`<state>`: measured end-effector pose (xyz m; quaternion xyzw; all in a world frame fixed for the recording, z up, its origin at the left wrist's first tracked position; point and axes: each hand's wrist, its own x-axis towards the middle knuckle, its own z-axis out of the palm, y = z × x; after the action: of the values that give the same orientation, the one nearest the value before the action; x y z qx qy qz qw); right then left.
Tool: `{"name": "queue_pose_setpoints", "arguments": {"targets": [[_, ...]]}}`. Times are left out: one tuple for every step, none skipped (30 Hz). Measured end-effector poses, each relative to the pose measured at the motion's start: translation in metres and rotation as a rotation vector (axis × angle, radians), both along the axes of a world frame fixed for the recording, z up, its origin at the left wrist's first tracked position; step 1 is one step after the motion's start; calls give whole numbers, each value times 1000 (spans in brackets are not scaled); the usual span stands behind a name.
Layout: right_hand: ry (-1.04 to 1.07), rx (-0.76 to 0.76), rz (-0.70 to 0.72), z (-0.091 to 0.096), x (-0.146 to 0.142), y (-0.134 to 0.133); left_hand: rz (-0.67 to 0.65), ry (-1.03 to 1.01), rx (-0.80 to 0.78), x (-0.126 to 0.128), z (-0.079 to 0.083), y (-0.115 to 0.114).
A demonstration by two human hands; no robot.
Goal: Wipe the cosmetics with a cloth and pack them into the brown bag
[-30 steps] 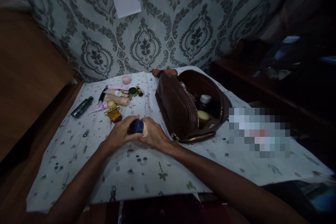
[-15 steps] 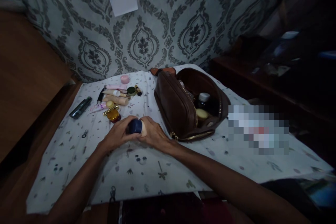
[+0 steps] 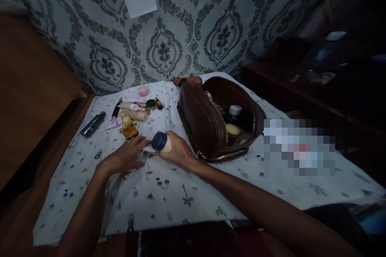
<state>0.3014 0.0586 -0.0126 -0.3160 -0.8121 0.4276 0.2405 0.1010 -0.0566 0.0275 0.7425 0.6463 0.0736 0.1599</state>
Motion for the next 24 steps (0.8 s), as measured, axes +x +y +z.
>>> {"name": "queue_pose_setpoints", "arguments": {"targets": [[3,-7,-9,0,0,0,5,-13,12,-3,-1,-2],[7,-13,-17,1,0,1,17,-33,40,-5,-1,-4],[11,-18,-21,1,0,1,33,-52,71,-6,0,-4],[13,-25,-25,1,0,2,56,-67,102,-5,2,-4],[9,-36,-28,1,0,2,87,-77,138,-4,6,-3],[0,-50,-33,1,-1,2,122,-86,178,-1,10,-1],[-13,-66,-41,2,-1,3,154,-98,221,4,13,1],[-28,-83,-48,2,-2,3,177,-119,271,9,16,3],[-43,-101,-53,3,-3,2,187,-151,325,15,18,6],[-57,-117,-52,3,-4,2,176,-189,377,21,18,8],[-66,-128,-46,4,-4,1,145,-231,417,28,16,11],[-69,-134,-37,5,-4,1,104,-276,450,33,12,13],[-66,-136,-28,5,-4,0,62,-319,478,38,8,15],[-60,-134,-17,6,-4,-1,34,-356,499,42,3,16],[-52,-127,-6,6,-3,-2,15,-385,511,45,-2,18],[-43,-115,8,6,-3,-3,5,-407,516,46,-7,18],[-38,-100,30,6,-2,-4,-7,-423,513,47,-11,19],[-37,-82,53,5,-1,-5,-24,-429,505,48,-14,19],[-37,-60,77,5,0,-6,-45,-424,490,49,-16,20],[-33,-33,104,4,1,-6,-63,-412,476,50,-18,20],[-30,-5,126,3,1,-7,-71,-394,461,52,-18,20],[-33,22,142,2,1,-8,-62,-375,447,54,-19,20],[-47,50,149,1,2,-9,-35,-354,432,56,-18,20],[-71,78,149,0,2,-10,9,-335,418,59,-18,20]]}}
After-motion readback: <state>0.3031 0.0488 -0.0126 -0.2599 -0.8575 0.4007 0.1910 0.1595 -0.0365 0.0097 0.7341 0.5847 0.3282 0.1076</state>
